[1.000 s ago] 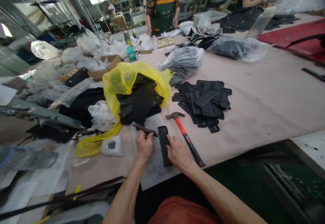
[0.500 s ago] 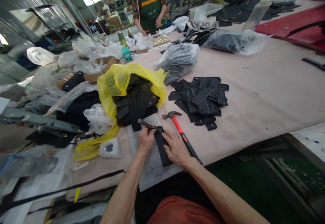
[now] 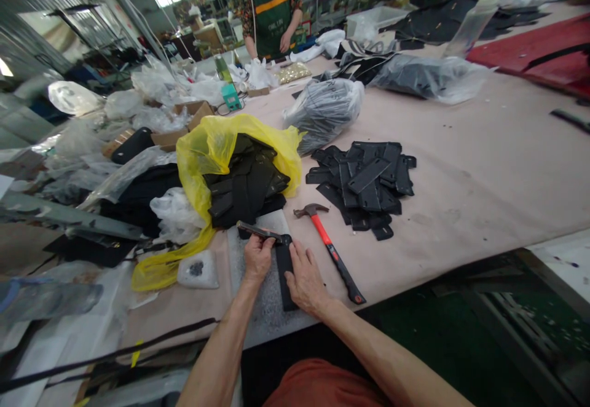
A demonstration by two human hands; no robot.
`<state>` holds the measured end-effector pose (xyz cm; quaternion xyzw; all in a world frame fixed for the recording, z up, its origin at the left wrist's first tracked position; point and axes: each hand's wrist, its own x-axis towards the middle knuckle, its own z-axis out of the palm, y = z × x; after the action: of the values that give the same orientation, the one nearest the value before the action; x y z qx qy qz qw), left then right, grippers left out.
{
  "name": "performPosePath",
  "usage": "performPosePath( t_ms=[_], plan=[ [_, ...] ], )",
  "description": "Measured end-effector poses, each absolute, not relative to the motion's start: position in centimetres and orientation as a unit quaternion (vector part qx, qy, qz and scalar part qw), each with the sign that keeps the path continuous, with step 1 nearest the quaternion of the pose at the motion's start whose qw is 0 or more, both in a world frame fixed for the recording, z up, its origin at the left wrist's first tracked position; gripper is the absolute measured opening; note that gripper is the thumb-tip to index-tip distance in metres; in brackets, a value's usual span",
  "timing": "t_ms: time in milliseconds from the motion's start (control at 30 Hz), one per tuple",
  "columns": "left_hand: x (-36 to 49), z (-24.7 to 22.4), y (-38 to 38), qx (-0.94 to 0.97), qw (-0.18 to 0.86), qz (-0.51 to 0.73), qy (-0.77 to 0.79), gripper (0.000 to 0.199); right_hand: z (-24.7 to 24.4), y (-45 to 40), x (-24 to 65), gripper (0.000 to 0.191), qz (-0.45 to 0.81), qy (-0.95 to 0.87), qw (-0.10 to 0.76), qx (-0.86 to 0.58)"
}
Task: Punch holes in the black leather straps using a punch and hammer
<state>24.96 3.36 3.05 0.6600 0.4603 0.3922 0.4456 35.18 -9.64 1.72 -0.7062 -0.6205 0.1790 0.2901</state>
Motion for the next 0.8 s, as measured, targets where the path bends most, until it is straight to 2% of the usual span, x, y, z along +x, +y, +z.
performPosePath(
  t_ms=[333, 567, 800],
  plan=[
    [26.1, 2.8, 2.7, 0.658, 0.407, 0.404, 0.488, 0.017, 1.7, -8.5, 38.1, 0.065, 0.195, -0.667, 0.270, -0.667],
    [26.2, 2.5, 2.1, 0.634, 0.421, 0.423, 0.492, 0.016, 0.7, -7.6, 38.8, 0.070, 0.207, -0.665, 0.325, -0.639],
    [26.2, 3.1, 2.0, 0.657, 0.401, 0.408, 0.491, 0.013, 0.7, -8.0, 36.7, 0.065, 0.146, -0.610, 0.323, -0.709]
  ],
)
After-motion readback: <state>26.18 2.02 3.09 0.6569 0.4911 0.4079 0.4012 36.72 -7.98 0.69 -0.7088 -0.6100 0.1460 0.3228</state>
